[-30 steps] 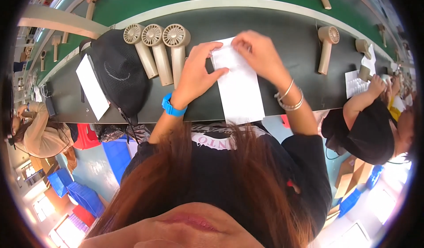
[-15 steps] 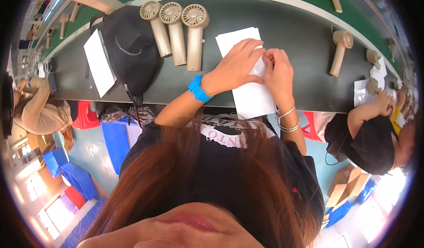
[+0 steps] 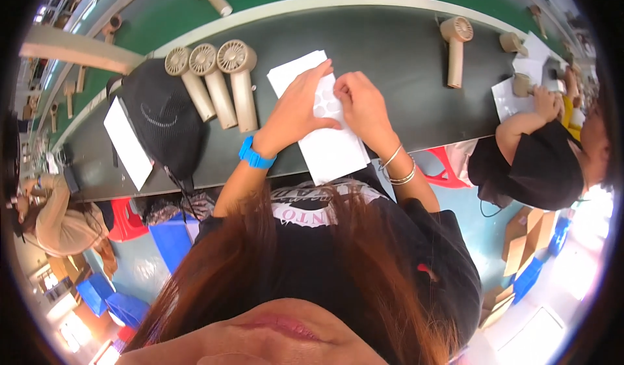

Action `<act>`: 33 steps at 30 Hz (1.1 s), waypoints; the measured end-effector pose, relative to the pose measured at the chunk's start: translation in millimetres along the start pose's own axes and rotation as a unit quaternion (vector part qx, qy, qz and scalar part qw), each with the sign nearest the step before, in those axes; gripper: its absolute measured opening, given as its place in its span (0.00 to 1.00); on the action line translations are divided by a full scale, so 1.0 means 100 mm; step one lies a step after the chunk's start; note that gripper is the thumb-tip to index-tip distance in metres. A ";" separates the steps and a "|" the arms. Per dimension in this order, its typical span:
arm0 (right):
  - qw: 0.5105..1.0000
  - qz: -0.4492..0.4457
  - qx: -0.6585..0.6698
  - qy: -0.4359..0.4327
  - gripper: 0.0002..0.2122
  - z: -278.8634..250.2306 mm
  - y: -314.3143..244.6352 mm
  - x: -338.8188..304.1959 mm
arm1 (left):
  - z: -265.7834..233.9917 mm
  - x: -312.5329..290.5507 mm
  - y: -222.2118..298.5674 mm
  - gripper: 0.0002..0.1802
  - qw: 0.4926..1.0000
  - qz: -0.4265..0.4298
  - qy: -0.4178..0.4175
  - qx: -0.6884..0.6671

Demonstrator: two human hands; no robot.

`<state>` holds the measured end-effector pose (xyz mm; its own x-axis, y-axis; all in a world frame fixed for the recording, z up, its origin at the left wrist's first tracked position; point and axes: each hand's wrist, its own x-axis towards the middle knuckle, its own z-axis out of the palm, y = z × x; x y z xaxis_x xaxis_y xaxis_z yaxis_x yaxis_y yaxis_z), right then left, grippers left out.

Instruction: The person takes portable fans from a conveyor belt, peels adhesive stickers from a paper sheet, attaches them to the base of each fan by hand, and places the fans back onto the conveyor belt.

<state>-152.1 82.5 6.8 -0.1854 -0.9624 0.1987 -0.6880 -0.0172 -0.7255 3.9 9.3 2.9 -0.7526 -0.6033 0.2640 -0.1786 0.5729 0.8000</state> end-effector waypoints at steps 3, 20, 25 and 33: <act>0.996 0.069 0.057 -0.025 0.05 -0.07 -0.11 0.04 | -0.01 0.01 0.02 0.56 1.000 -0.009 -0.005 0.004; 0.992 0.015 0.109 0.065 0.02 -0.43 -0.20 -0.05 | -0.54 -0.56 0.28 0.37 0.925 -0.158 0.148 0.314; 0.989 0.015 0.148 0.027 0.03 -0.32 -0.26 -0.06 | -0.58 -0.62 0.25 0.32 0.913 -0.189 0.076 0.354; 0.946 -0.005 0.321 0.032 0.03 -0.27 -0.51 -0.07 | -1.00 -0.48 0.16 0.12 0.970 -0.151 0.187 -0.037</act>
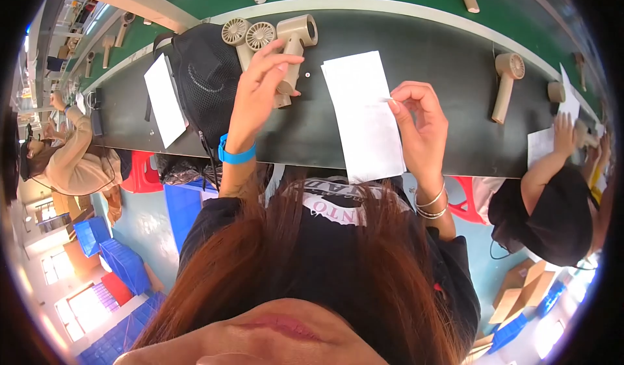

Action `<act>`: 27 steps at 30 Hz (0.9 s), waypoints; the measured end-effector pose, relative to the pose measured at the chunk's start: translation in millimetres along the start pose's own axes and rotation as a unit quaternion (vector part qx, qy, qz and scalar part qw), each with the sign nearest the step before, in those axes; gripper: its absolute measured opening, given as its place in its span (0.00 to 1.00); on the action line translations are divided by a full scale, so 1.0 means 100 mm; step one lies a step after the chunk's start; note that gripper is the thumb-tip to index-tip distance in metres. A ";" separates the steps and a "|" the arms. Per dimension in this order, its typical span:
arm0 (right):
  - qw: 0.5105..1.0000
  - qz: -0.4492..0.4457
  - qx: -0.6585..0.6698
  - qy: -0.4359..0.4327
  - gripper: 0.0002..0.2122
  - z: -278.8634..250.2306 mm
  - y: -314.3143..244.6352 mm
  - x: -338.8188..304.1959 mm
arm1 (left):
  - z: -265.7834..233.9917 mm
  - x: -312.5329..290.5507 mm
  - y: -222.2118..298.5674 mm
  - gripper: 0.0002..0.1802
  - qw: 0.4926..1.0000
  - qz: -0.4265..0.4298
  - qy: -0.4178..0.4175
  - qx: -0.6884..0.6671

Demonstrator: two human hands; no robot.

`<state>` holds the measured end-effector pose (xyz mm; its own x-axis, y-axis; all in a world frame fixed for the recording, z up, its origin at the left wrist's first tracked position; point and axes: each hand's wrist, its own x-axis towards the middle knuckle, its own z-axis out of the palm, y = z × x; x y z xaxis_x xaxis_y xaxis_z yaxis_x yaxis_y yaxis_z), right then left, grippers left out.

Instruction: The person takes portable fans from a conveyor belt, peels adhesive stickers from a paper sheet, attaches them to the base of each fan by hand, and places the fans back onto the conveyor belt.

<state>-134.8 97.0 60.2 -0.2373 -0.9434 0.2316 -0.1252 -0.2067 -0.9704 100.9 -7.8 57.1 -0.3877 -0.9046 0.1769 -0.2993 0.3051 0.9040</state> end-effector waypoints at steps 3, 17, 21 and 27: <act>1.000 0.004 0.015 -0.027 0.03 0.06 -0.01 -0.01 | -0.02 -0.01 0.07 0.12 0.998 -0.042 0.034 -0.017; 0.997 -0.014 0.070 -0.038 0.15 0.30 -0.37 0.03 | 0.28 -0.20 0.31 0.18 0.986 0.131 0.099 -0.023; 0.996 0.004 0.069 -0.061 0.18 0.32 -0.39 0.03 | 0.33 -0.23 0.29 0.17 0.985 0.153 0.082 -0.012; 0.996 0.016 0.046 -0.081 0.17 0.34 -0.42 0.04 | 0.35 -0.26 0.29 0.18 0.988 0.117 0.040 -0.092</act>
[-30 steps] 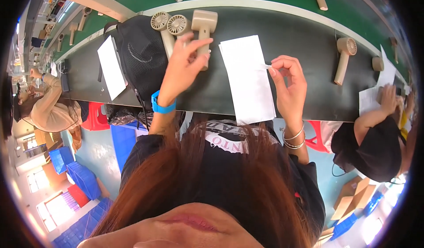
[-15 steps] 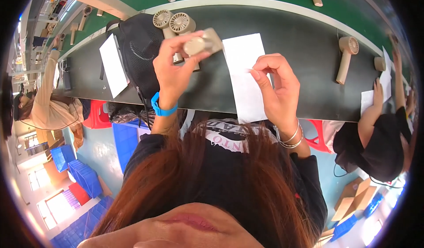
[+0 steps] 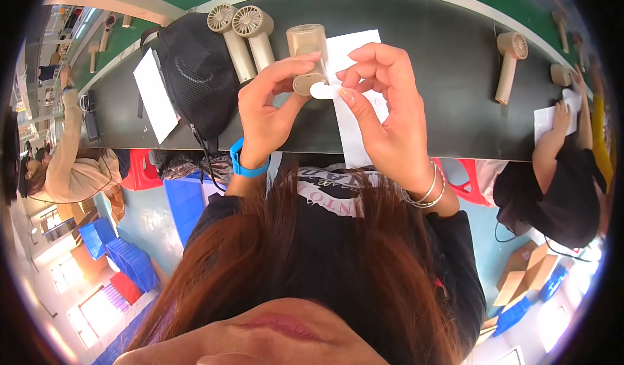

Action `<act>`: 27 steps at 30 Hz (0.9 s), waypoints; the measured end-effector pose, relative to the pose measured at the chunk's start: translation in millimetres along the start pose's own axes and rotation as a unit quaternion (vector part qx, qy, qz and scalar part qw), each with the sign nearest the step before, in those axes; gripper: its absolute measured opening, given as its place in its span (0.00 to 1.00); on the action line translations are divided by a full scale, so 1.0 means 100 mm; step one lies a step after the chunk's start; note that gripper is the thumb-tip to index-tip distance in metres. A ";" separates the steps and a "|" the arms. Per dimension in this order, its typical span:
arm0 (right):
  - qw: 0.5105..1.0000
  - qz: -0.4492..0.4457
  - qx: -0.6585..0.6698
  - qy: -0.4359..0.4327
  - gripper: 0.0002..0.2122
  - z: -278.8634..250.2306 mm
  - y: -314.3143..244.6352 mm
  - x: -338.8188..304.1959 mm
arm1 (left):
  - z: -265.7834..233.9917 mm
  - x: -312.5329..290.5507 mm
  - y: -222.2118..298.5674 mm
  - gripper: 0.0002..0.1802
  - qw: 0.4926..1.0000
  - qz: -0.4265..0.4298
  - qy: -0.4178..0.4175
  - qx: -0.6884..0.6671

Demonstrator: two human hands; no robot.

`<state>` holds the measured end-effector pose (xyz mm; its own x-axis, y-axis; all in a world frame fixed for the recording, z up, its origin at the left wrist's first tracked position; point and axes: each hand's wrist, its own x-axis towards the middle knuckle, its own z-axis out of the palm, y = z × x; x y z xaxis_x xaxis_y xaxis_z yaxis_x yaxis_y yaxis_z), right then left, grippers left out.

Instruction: The person takes portable fans from a conveyor belt, peels adhesive stickers from a paper sheet, attaches them to the base of each fan by hand, and places the fans back onto the conveyor belt.

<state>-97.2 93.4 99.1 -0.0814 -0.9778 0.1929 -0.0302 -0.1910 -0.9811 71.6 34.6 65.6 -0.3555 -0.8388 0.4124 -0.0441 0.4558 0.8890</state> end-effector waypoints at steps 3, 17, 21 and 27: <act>1.000 0.000 -0.028 -0.011 0.17 0.00 -0.01 0.01 | -0.02 0.01 0.02 0.19 0.997 -0.041 -0.030 -0.065; 0.997 0.025 -0.076 -0.019 0.14 -0.03 -0.11 0.06 | -0.07 0.03 -0.01 0.22 0.960 -0.116 -0.108 -0.233; 0.996 0.030 -0.083 -0.016 0.13 -0.04 -0.12 0.06 | -0.06 0.04 -0.02 0.21 0.960 -0.115 -0.109 -0.231; 0.995 0.034 -0.088 -0.016 0.13 -0.04 -0.12 0.07 | -0.06 0.04 -0.01 0.20 0.960 -0.116 -0.108 -0.232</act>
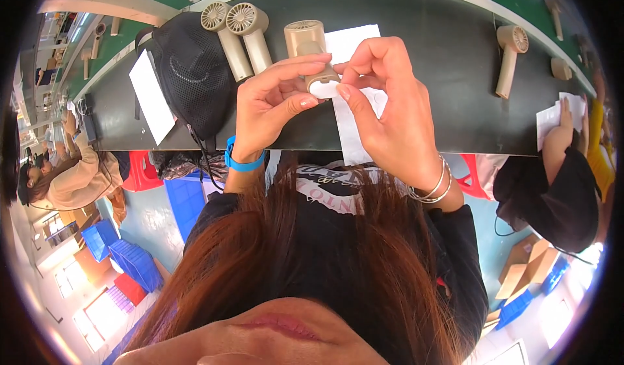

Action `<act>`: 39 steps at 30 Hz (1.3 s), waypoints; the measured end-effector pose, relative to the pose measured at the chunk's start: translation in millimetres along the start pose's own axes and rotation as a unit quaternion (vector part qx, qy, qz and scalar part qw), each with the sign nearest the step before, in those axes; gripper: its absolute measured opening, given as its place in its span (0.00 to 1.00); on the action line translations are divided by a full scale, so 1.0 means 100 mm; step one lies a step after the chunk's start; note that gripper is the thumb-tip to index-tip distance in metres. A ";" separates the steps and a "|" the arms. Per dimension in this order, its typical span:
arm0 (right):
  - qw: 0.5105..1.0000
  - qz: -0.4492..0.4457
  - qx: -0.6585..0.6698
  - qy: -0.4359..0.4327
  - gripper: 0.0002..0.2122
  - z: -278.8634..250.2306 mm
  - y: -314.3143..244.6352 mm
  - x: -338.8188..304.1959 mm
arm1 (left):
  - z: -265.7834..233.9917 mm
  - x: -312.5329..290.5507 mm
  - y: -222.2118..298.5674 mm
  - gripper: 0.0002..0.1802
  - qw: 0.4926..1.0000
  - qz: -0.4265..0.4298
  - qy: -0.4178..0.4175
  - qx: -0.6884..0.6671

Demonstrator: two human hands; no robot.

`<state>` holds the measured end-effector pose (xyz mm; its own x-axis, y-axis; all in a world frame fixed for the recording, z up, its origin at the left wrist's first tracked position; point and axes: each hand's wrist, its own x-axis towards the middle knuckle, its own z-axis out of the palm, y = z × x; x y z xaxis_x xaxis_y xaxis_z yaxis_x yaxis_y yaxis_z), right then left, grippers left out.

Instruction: The person takes portable fans from a conveyor belt, peels adhesive stickers from a paper sheet, attaches them to the base of each fan by hand, and places the fans back onto the conveyor belt.

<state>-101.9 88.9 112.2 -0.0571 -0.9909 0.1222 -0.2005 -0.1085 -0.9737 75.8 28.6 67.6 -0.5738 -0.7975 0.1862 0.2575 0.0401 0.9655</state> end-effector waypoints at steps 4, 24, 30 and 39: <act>1.000 0.001 -0.001 0.000 0.13 0.01 0.00 0.01 | 0.00 0.00 0.00 0.20 1.000 0.004 0.004 0.012; 0.999 -0.036 -0.016 0.033 0.12 0.04 0.03 0.02 | 0.06 -0.02 0.03 0.17 0.999 0.001 0.017 0.027; 0.999 -0.003 0.034 0.026 0.14 0.02 0.02 0.01 | 0.03 -0.01 -0.01 0.19 1.000 0.020 0.005 0.003; 1.000 -0.005 0.022 0.020 0.14 0.03 0.01 0.01 | 0.07 -0.03 -0.03 0.20 0.999 0.022 0.024 -0.003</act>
<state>-99.2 87.5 110.9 -0.0942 -0.9860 0.1379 -0.1573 -0.1220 -0.9800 71.4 35.4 65.9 -0.5232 -0.8235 0.2192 0.2868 0.0721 0.9553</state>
